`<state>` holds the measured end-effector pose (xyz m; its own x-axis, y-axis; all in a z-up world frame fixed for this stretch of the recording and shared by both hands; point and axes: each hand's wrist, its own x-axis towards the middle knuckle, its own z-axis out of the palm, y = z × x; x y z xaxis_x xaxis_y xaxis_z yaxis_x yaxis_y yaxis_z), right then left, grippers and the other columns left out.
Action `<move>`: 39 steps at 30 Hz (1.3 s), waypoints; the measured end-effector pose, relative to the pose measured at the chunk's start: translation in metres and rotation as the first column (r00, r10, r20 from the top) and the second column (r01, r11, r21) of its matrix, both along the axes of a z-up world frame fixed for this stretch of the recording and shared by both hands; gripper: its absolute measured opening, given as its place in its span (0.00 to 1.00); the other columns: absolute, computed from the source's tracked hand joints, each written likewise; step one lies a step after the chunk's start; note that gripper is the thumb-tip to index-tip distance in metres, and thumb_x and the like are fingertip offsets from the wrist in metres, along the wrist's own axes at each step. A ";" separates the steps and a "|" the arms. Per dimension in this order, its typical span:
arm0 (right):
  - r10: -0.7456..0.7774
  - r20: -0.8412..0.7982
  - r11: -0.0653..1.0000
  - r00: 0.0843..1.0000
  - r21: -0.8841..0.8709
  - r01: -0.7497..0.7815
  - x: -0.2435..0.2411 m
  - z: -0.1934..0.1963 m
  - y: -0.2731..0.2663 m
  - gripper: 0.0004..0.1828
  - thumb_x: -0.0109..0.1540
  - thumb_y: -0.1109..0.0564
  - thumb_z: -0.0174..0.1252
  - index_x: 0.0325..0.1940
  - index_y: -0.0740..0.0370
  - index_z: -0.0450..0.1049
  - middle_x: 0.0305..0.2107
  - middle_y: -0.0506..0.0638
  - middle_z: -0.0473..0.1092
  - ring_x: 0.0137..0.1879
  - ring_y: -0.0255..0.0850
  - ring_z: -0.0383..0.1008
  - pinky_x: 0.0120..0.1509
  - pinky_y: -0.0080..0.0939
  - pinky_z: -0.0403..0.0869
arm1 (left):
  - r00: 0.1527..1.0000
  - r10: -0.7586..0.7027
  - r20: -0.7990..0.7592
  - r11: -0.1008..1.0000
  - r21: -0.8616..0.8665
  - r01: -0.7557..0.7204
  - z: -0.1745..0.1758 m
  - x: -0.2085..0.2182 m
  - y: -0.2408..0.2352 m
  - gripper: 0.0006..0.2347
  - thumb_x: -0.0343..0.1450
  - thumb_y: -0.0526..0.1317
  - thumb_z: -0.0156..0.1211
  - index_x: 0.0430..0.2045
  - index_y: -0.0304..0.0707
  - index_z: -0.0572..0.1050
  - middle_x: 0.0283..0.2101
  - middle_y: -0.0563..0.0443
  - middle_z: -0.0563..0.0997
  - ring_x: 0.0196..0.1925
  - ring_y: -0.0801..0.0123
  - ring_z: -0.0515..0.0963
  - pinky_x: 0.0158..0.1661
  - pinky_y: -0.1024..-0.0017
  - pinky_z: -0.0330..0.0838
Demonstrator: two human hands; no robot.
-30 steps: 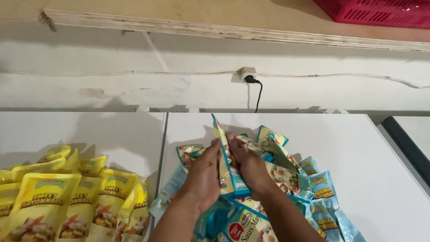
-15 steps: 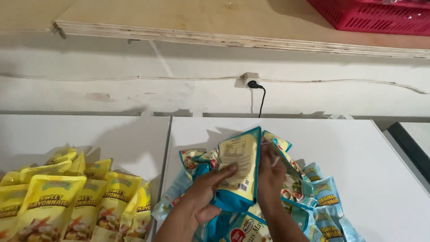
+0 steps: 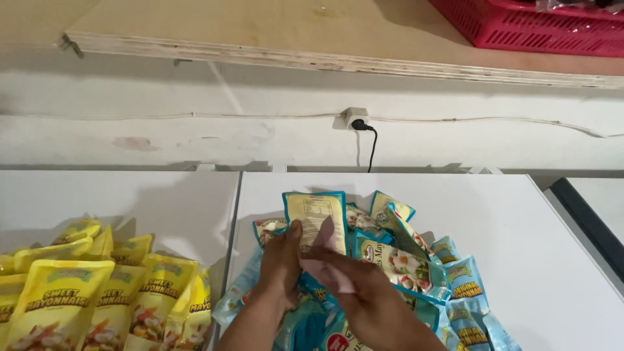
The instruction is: Wiping down individual sauce packets with a cloth and organizing them on shelves and in baskets.
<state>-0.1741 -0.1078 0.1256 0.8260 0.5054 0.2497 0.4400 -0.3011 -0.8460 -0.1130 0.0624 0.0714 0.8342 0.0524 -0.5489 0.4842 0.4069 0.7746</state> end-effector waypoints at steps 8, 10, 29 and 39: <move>-0.264 0.554 0.867 0.790 -0.222 0.446 0.015 -0.001 0.011 0.29 0.49 0.61 0.67 0.55 0.57 0.77 0.49 0.57 0.76 0.52 0.52 0.77 0.54 0.44 0.77 | 0.996 -0.082 0.042 0.996 0.028 0.081 0.015 -0.002 -0.006 0.19 0.73 0.50 0.53 0.48 0.34 0.79 0.40 0.45 0.83 0.36 0.67 0.80 0.35 0.67 0.74; -0.192 0.726 0.880 0.660 -0.171 0.444 0.019 -0.021 0.010 0.27 0.49 0.63 0.64 0.54 0.57 0.77 0.47 0.57 0.77 0.51 0.52 0.78 0.52 0.43 0.75 | 0.993 -0.112 0.025 0.994 -0.004 0.112 0.030 -0.008 -0.009 0.19 0.73 0.51 0.53 0.51 0.39 0.78 0.40 0.48 0.83 0.37 0.69 0.80 0.36 0.68 0.74; -0.375 -0.511 0.550 0.773 0.549 0.629 0.058 -0.176 -0.033 0.06 0.68 0.65 0.58 0.38 0.67 0.68 0.27 0.49 0.67 0.32 0.33 0.66 0.31 0.37 0.68 | 0.972 0.062 0.228 0.853 -0.517 0.067 0.019 0.000 -0.006 0.18 0.67 0.41 0.66 0.50 0.35 0.76 0.44 0.44 0.85 0.42 0.62 0.87 0.39 0.63 0.84; -0.673 0.040 0.738 0.738 -0.035 0.674 0.016 -0.079 -0.010 0.22 0.62 0.60 0.57 0.62 0.56 0.74 0.35 0.52 0.80 0.39 0.40 0.84 0.44 0.40 0.79 | 0.950 -0.124 0.286 0.923 -0.319 0.217 0.028 0.008 -0.004 0.21 0.65 0.41 0.69 0.52 0.35 0.75 0.47 0.44 0.85 0.45 0.62 0.88 0.42 0.62 0.86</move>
<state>-0.1582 -0.1182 0.0462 0.9492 -0.1699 0.2650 0.1272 -0.5631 -0.8166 -0.1047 0.0581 0.0989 0.9270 -0.2557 -0.2742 0.3745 0.5981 0.7085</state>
